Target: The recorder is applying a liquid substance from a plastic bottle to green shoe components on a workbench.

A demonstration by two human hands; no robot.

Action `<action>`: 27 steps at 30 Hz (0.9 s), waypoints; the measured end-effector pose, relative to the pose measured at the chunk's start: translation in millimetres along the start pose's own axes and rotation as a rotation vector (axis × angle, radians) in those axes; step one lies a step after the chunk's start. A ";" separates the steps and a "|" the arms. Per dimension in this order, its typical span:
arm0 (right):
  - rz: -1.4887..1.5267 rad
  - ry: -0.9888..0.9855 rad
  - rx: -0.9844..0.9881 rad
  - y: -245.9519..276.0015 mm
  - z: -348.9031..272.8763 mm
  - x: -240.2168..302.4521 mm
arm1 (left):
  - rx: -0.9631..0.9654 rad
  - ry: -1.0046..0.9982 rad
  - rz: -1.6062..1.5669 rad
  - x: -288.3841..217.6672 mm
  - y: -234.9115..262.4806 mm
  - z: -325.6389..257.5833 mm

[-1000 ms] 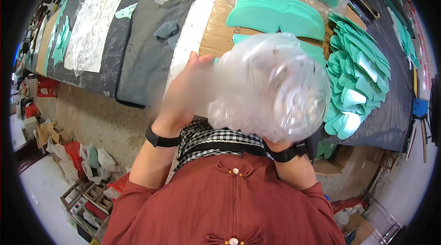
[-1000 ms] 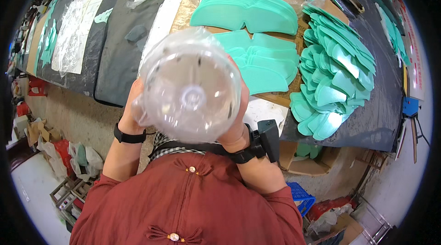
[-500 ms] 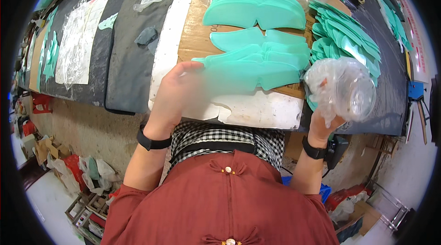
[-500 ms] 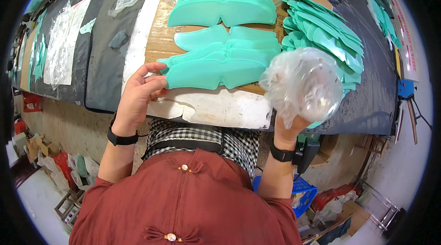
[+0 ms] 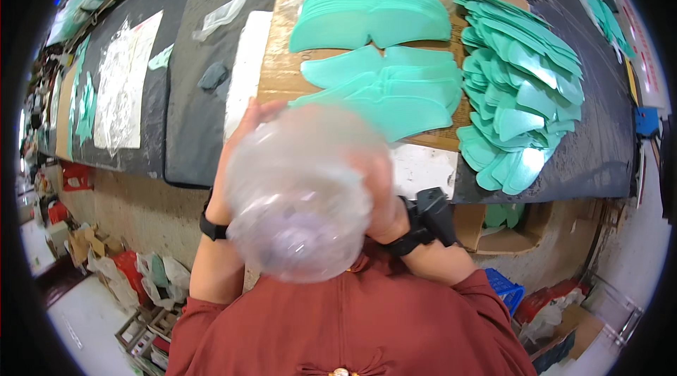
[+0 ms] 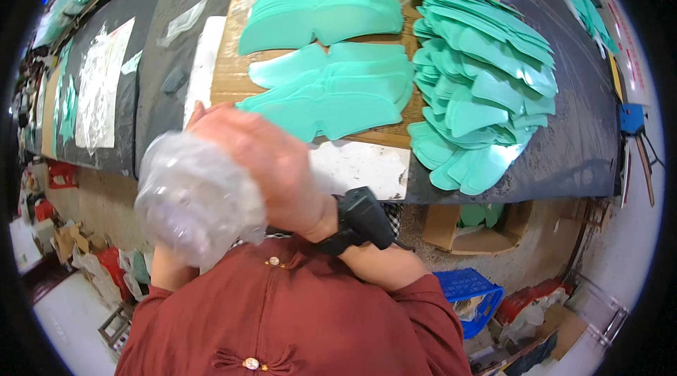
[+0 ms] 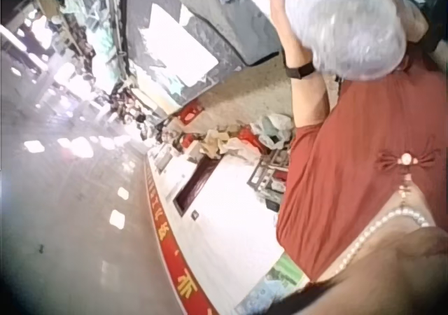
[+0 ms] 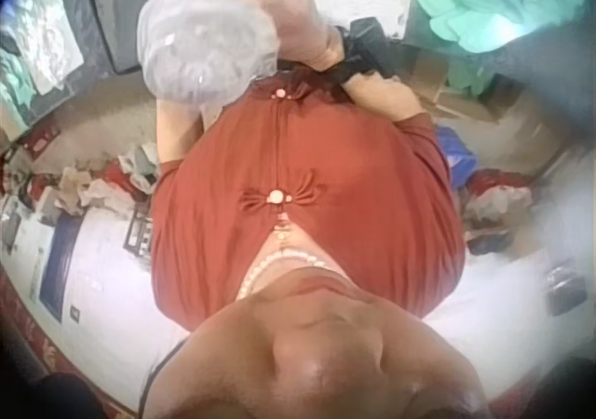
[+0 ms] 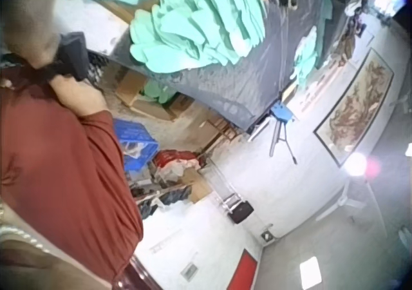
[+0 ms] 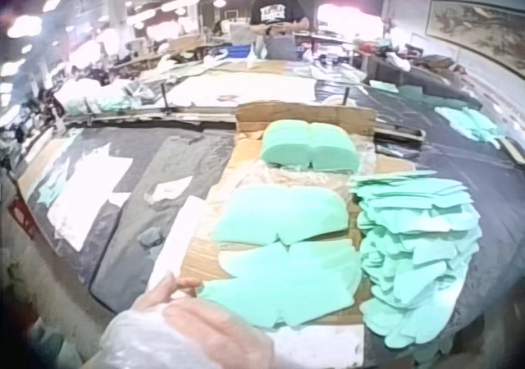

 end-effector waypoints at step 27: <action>-1.039 0.028 -0.295 148.0 -30.2 29.7 | -0.041 -0.137 0.386 -11.4 1.7 -12.3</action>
Point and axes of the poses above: each hand's wrist, its own z-axis towards the middle knuckle, its own y-axis out of the back of the hand, x = y × z, the point moved 10 cm from there along z, towards the middle knuckle, and after that the axes turned 12 degrees about z, right-handed, at the moved point
